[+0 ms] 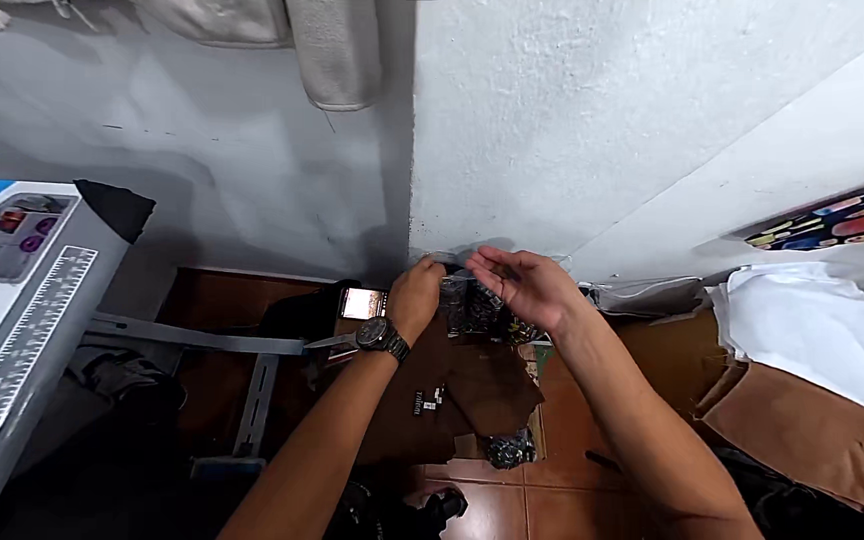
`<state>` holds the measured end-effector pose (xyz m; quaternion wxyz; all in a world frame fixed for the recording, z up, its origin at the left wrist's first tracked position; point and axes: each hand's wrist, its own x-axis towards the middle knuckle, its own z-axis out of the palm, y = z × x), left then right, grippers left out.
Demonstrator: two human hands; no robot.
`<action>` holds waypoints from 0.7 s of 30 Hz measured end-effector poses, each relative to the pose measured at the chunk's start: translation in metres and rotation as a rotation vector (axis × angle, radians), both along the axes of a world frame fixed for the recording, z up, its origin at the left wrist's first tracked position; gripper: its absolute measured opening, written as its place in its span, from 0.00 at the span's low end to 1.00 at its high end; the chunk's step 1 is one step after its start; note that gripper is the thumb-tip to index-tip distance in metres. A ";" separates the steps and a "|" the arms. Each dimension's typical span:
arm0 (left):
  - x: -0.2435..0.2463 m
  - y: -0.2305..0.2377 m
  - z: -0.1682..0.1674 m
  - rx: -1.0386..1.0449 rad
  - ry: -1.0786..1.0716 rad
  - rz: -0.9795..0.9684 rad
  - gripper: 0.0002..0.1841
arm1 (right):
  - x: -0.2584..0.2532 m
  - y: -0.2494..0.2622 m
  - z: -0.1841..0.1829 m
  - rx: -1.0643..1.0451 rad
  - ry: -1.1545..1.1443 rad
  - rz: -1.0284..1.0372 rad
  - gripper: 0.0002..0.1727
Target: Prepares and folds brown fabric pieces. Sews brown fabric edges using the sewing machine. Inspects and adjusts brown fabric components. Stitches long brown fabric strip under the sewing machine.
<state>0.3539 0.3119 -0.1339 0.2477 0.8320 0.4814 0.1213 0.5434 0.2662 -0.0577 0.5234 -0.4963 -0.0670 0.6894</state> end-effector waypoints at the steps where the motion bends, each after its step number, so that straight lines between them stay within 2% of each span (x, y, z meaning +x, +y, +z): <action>1: -0.001 -0.002 -0.001 0.024 -0.005 -0.001 0.12 | -0.002 0.006 0.000 -0.016 0.017 0.040 0.18; 5: -0.004 -0.009 0.002 0.047 -0.028 -0.020 0.12 | -0.009 0.020 -0.012 -0.063 0.040 0.100 0.19; 10: -0.005 -0.013 -0.001 0.108 -0.082 -0.059 0.11 | -0.006 0.027 -0.014 -0.082 -0.015 0.184 0.26; 13: -0.004 -0.013 -0.001 0.103 -0.109 -0.062 0.11 | 0.015 0.018 0.001 0.049 -0.141 0.340 0.27; 15: -0.005 -0.010 0.001 0.062 -0.100 -0.063 0.11 | 0.048 0.000 0.021 0.242 -0.467 0.402 0.24; 17: -0.005 -0.006 0.000 0.033 -0.108 -0.055 0.13 | 0.087 -0.022 0.025 0.336 -1.008 0.280 0.16; 19: -0.002 -0.005 0.002 0.053 -0.115 -0.019 0.14 | 0.118 -0.034 0.007 0.357 -1.488 0.207 0.11; 21: 0.006 -0.012 0.010 0.126 -0.104 0.010 0.14 | 0.136 -0.037 -0.021 0.485 -1.706 0.302 0.11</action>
